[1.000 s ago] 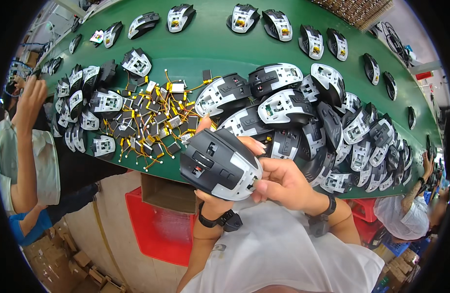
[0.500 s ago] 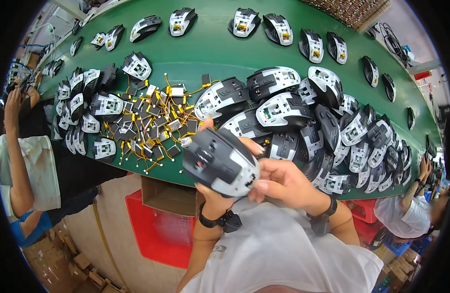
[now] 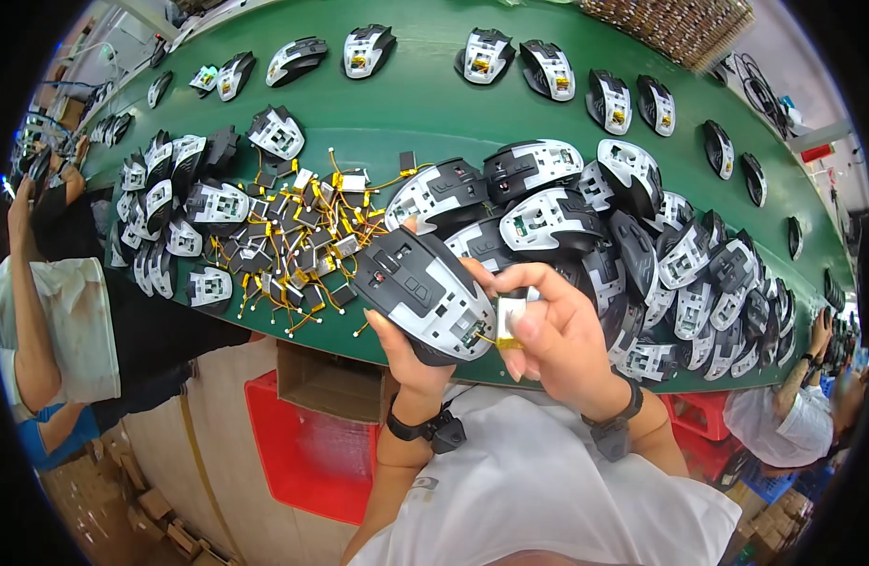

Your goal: The person assembles computer mice by inserting small circuit boards into the mouse shells. They pick up a mouse shell, place a circuit board inside, and then place the completed unit on the table. The process is repeated for multiple units.

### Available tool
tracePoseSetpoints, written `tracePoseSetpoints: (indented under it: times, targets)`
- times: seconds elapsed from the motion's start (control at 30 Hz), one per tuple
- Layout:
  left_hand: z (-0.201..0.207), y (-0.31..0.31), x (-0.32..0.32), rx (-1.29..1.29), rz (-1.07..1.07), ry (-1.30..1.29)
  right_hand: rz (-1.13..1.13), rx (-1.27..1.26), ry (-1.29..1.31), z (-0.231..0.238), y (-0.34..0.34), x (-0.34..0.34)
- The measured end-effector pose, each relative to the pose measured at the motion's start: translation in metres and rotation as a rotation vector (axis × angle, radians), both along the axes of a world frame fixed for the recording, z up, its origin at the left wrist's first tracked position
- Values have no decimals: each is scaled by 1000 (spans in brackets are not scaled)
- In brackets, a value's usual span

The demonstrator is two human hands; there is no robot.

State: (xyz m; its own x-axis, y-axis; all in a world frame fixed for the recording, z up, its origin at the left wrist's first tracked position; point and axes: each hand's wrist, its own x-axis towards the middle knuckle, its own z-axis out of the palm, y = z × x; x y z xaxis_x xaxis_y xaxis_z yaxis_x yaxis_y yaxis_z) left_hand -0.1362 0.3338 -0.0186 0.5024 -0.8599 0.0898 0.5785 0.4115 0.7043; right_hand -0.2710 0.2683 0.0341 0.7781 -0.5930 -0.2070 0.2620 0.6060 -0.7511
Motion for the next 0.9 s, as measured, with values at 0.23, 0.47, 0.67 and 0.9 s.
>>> tracePoseSetpoints:
  times: [0.23,0.47,0.67,0.9]
  targets:
    - [9,-7,-4,-40,174,-3,-153,-1111,289,0,3,9]
    - [11,-1,5,104,181,-206,-155,-682,280,-9,10,12]
    - [10,-3,-1,40,255,-207,-129,-312,174,-12,8,22]
    - [1,-8,-8,-19,391,-204,-147,38,62,-17,10,24]
